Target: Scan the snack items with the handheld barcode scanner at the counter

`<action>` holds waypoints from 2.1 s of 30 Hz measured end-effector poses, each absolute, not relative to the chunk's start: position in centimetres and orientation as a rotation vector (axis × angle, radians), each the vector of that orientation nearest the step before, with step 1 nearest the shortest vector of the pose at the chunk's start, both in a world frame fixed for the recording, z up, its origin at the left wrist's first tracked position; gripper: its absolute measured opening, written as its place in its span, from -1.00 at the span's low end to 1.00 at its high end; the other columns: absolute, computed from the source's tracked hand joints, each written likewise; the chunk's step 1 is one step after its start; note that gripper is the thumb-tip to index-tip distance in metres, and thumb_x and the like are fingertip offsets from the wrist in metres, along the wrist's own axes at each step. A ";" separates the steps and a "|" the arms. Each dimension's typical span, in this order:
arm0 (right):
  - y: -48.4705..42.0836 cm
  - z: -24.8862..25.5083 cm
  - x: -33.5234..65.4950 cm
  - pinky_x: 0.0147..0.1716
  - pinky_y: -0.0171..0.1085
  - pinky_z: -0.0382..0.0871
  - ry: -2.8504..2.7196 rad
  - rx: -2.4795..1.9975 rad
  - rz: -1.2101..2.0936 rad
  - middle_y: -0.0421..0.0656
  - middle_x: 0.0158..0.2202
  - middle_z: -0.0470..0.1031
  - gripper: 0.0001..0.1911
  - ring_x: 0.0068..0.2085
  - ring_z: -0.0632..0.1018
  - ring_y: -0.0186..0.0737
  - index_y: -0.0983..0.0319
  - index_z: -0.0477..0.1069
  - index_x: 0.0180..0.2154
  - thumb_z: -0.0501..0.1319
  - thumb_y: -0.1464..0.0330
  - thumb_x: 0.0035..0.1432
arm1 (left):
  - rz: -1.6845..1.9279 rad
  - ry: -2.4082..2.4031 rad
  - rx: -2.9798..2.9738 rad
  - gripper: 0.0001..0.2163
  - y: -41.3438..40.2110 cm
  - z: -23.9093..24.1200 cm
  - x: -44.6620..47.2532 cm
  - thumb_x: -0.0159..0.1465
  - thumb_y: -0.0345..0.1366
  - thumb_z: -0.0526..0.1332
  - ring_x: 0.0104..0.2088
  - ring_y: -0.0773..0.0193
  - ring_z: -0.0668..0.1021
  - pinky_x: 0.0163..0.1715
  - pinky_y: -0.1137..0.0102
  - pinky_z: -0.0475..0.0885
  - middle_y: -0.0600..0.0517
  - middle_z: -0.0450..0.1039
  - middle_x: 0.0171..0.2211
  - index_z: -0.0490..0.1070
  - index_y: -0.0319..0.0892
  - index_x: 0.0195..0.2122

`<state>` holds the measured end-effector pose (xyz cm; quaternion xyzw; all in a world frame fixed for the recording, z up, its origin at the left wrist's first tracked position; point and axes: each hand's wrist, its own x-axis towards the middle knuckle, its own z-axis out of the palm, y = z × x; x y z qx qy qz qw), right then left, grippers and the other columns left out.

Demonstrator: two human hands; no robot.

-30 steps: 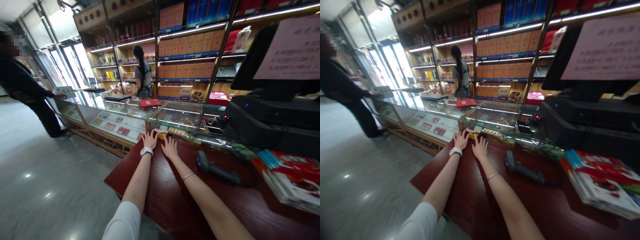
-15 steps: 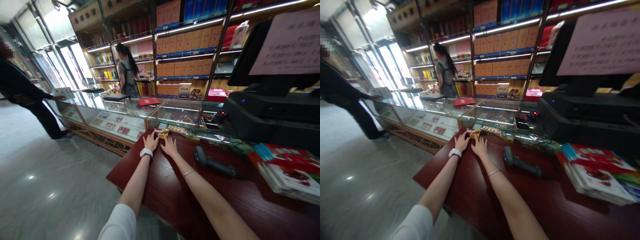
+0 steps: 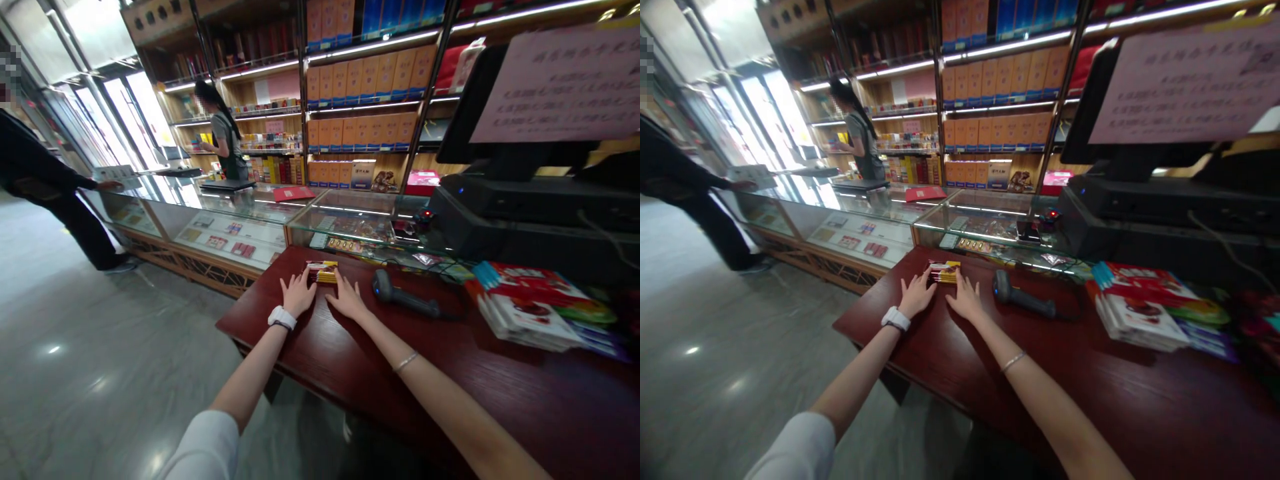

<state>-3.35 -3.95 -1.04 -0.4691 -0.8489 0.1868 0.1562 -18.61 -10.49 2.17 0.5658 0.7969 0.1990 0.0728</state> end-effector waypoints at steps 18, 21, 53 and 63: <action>-6.3 -2.1 1.9 0.30 0.15 0.03 -2.345 -1.231 0.500 0.15 0.43 -0.07 -0.13 0.42 0.04 0.05 0.25 -0.28 0.42 0.12 0.28 0.23 | 0.640 2.609 1.834 -0.41 -14.6 1.5 -13.2 0.37 -0.10 0.06 0.37 -0.17 0.16 0.33 -0.14 -0.02 -0.17 0.07 0.39 0.00 -0.04 0.40; -6.2 -1.8 1.7 0.30 0.05 0.08 -2.359 -1.221 0.387 0.21 0.43 -0.09 -0.17 0.42 0.05 0.04 0.32 -0.22 0.41 0.11 0.31 0.24 | 0.671 2.622 1.901 -0.40 -14.1 1.6 -13.3 0.37 -0.10 0.06 0.39 -0.17 0.10 0.33 -0.14 -0.03 -0.16 -0.02 0.42 -0.01 -0.05 0.41; -6.0 0.2 1.2 0.31 -0.05 0.10 -2.234 -1.189 0.200 0.08 0.38 0.11 -0.36 0.37 0.18 -0.04 0.34 0.06 0.36 0.04 0.35 0.29 | 1.051 2.554 1.941 -0.60 -13.2 2.5 -14.3 0.42 -0.12 -0.01 0.29 0.12 0.32 0.40 0.05 -0.16 0.07 0.42 0.20 0.34 0.05 0.23; -6.6 3.7 5.5 0.18 -0.02 0.20 -2.052 -1.270 -0.066 -0.01 0.27 0.34 -0.52 0.24 0.36 0.04 0.18 0.29 0.26 0.01 0.28 0.37 | 1.113 2.441 2.124 -0.61 -12.5 5.1 -11.3 0.42 -0.11 -0.01 0.28 0.14 0.32 0.41 0.09 -0.18 0.08 0.40 0.22 0.35 0.06 0.22</action>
